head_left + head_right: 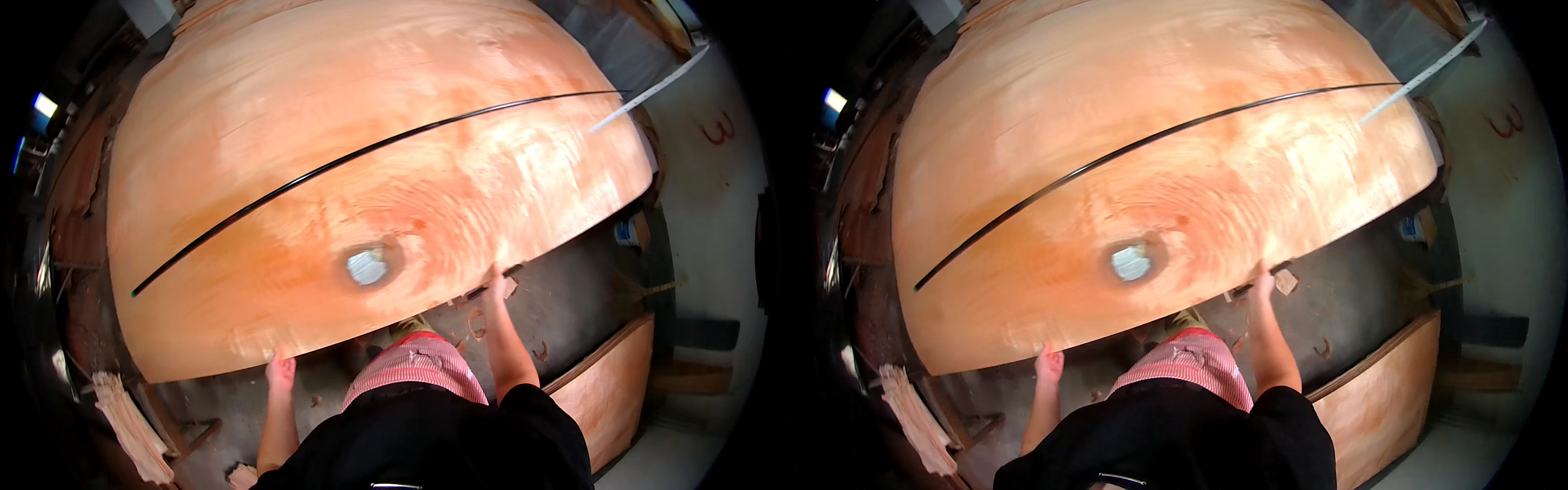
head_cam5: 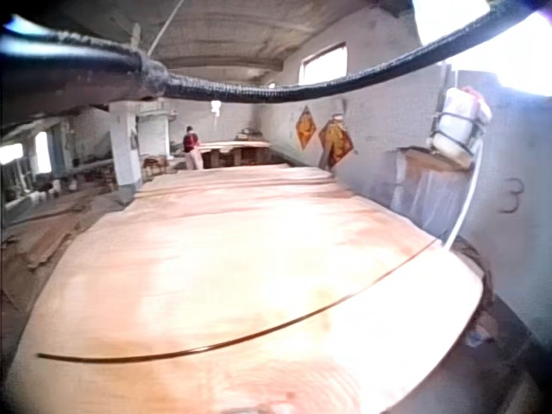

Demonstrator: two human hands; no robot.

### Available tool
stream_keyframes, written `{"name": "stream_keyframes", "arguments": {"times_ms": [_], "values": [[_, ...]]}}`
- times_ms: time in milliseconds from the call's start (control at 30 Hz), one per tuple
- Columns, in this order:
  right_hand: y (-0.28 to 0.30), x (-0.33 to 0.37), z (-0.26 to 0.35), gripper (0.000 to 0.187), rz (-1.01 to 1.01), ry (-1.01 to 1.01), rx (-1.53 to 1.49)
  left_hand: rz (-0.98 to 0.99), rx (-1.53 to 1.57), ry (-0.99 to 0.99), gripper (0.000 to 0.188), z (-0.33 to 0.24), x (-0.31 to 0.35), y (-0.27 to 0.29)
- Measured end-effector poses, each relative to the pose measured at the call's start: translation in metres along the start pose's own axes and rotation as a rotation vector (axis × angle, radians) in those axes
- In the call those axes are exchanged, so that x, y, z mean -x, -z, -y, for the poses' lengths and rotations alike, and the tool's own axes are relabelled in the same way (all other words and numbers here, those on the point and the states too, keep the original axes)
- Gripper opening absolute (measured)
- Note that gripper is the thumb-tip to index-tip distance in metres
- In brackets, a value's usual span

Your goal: The person uses a flexible ruler and a marker to draw a curved line on a large wooden board. They then use a utility knife to cut small rectangular patches from a stack of thin wood veneer. The person applies these patches to specific areas on the board, likely to fill imperfections or holes, and uses a brush to smooth them down.

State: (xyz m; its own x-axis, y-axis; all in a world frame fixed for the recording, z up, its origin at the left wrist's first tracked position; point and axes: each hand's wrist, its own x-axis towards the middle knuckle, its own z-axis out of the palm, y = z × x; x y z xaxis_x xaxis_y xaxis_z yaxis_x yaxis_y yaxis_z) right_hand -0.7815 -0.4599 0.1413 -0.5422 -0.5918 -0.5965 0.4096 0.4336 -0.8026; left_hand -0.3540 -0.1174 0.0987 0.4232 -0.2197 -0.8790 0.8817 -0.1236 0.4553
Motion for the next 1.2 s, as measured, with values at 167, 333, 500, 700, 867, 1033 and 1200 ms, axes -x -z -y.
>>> {"name": "stream_keyframes", "arguments": {"times_ms": [167,333,500,700,867,1033,1200], "values": [[0.062,-0.067,0.004,0.028,0.105,0.108,0.049,0.216,0.013,0.116,0.027,0.038,0.026,-0.012],[0.087,-0.038,-0.017,0.024,0.099,0.228,0.232,0.371,-0.473,0.028,0.035,0.043,0.058,0.002],[0.063,0.081,-0.057,0.025,0.379,0.263,0.573,0.281,-0.65,-0.074,0.029,0.057,0.064,0.067],[-0.015,0.153,-0.099,0.026,1.015,0.277,0.538,0.222,-0.608,-0.047,0.026,0.068,0.078,0.137],[-0.068,0.214,-0.117,0.025,1.134,0.169,0.601,0.126,-0.511,-0.04,0.024,0.085,0.091,0.193],[-0.113,0.262,-0.139,0.028,1.205,0.188,0.644,0.035,-0.424,-0.006,0.022,0.082,0.09,0.212],[-0.165,0.269,-0.18,0.027,1.318,0.143,0.618,0.047,-0.404,-0.057,0.022,0.052,0.077,0.209]]}}
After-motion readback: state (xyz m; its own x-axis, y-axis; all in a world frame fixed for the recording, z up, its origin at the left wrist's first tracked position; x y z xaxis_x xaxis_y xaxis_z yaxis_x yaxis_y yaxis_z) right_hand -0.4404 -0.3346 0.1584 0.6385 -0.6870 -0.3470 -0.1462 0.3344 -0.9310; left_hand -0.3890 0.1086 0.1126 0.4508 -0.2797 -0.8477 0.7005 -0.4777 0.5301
